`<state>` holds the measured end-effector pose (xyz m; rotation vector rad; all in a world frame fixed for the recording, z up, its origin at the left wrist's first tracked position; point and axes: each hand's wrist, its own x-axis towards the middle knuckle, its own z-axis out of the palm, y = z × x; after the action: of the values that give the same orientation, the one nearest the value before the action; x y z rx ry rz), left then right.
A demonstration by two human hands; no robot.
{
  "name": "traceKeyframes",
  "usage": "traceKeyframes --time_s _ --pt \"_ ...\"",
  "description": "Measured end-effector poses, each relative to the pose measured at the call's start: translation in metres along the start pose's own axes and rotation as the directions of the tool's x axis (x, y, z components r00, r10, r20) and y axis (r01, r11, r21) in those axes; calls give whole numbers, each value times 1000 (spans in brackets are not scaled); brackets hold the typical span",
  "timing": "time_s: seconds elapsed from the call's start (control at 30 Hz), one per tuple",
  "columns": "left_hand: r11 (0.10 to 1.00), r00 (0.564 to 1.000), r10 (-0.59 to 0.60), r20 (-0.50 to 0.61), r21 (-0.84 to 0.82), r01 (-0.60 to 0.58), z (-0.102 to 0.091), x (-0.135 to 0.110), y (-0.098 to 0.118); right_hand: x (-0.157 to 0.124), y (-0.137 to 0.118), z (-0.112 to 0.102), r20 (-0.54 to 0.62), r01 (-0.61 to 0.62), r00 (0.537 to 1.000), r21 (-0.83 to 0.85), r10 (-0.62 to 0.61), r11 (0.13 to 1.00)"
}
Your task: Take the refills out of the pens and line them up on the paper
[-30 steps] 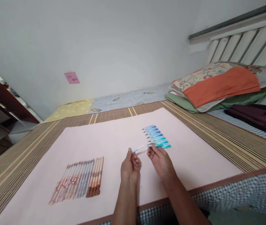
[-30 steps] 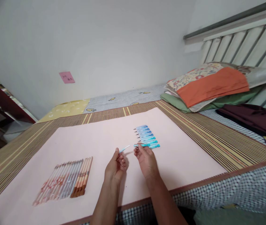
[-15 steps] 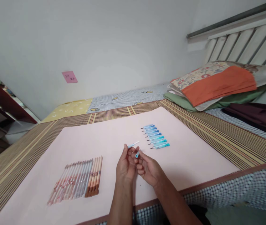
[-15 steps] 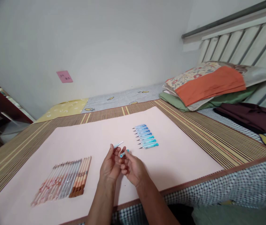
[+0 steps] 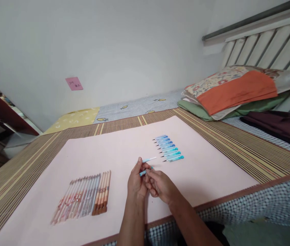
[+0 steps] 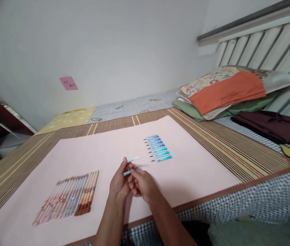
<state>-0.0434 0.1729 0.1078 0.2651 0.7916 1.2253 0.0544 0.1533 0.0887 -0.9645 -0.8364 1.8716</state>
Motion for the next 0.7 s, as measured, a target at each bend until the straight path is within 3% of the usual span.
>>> traceKeyframes --time_s 0.07,0.13,0.2,0.27,0.4,0.7 --pt "996 997 66 -31 -62 -68 3 1 0 -2 -5 -6 -9 73 997 -101 -75 992" --pt "991 996 87 -30 -98 -90 5 1 0 -3 -13 -11 -99 229 964 -176 -249 957" --pt "993 998 61 -22 -101 -63 7 1 0 -5 -22 -14 -239 391 867 -219 -437 894" --pt "996 1000 11 -24 -83 -13 9 0 -1 -6 -29 -16 -333 480 770 -259 -544 838" --pt "999 998 -48 -36 -26 47 13 -4 -2 -8 -35 -19 -362 530 698 -320 -618 785" --pt "1000 996 -29 -86 2 30 8 -1 -4 -12 -43 -33 -477 597 544 -358 -690 718"
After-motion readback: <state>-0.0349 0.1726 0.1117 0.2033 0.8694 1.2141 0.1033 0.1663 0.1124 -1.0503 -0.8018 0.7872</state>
